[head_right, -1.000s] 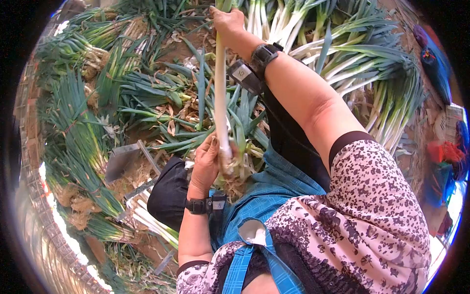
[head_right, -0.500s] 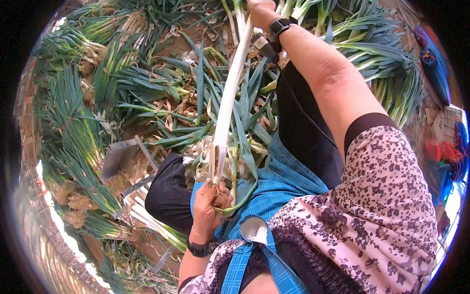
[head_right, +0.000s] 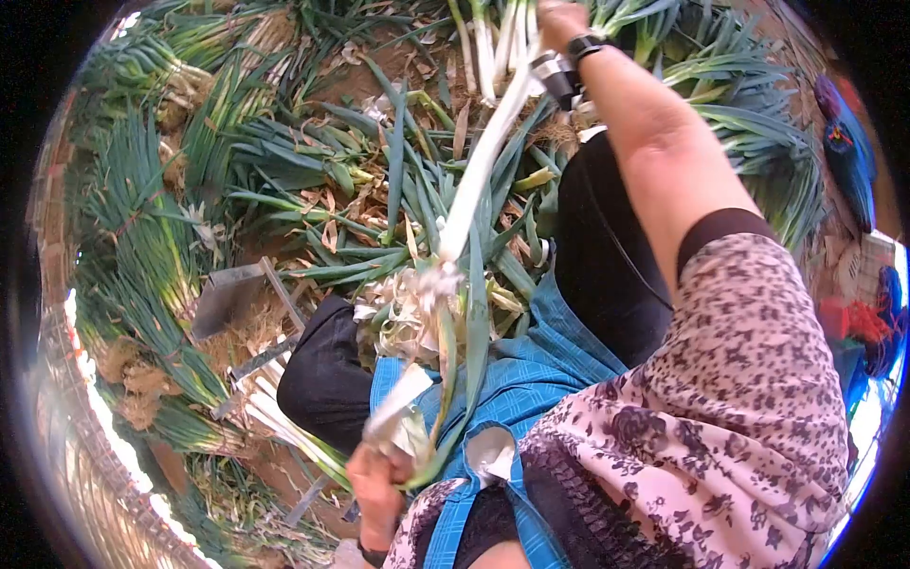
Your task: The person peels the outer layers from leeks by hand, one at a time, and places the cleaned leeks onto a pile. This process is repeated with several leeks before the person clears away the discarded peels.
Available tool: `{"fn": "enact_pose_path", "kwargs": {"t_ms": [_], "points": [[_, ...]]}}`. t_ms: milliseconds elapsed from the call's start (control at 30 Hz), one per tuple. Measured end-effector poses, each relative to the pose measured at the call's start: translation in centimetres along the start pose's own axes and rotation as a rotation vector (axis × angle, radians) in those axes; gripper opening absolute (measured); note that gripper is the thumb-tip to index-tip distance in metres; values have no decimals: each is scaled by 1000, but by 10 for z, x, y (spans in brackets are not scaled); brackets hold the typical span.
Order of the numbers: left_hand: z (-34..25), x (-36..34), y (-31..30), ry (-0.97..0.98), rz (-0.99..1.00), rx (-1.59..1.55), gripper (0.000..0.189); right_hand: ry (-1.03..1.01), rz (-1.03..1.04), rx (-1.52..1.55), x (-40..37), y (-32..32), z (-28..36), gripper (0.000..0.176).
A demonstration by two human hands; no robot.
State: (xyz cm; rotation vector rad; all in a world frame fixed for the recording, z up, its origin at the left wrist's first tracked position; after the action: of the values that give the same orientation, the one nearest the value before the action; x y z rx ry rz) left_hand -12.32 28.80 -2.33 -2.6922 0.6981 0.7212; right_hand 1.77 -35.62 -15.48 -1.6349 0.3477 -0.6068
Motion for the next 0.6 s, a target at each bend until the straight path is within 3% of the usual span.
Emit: {"fn": "enact_pose_path", "kwargs": {"t_ms": [67, 133, 200, 267, 333, 400, 467, 567, 600], "points": [[1, 35, -27, 81, -193, -28, 23, 142, -34, 327, 6, 6, -50, 26], [-16, 78, -42, 177, -389, -246, 21, 189, -54, 441, 8, 3, -96, 24], [-13, 128, -67, 274, -496, -247, 22, 181, -85, 521, 13, -3, -154, 21], [3, 187, -62, 364, -485, 315, 29, 23, -109, 553, 26, -17, -223, 19], [10, 230, -6, 271, -161, 717, 48, 328, -202, 335, 38, -44, -264, 18], [45, 266, 37, 391, 13, 1152, 78, 498, -257, 155, 43, -69, -277, 21], [78, 299, 57, 221, 81, 1149, 97, 488, -298, 66, 63, -75, -248, 28], [104, 324, 86, 192, 155, 1258, 101, 133, -357, 174, 108, -22, -121, 40], [143, 332, 98, 256, 263, 915, 95, 157, -279, 523, 97, -22, -41, 31]]}}
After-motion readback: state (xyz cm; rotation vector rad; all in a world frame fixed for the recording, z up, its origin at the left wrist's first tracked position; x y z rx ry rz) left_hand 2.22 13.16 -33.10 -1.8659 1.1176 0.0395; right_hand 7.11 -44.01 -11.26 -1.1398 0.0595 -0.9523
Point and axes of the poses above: each hand's wrist, its own x-axis towards the middle knuckle, its own y-axis out of the palm, z = x × y, the point moved 8 cm from there along x, towards the middle knuckle, and after that the axes turned 2 degrees about -z, right-handed, at the moved point
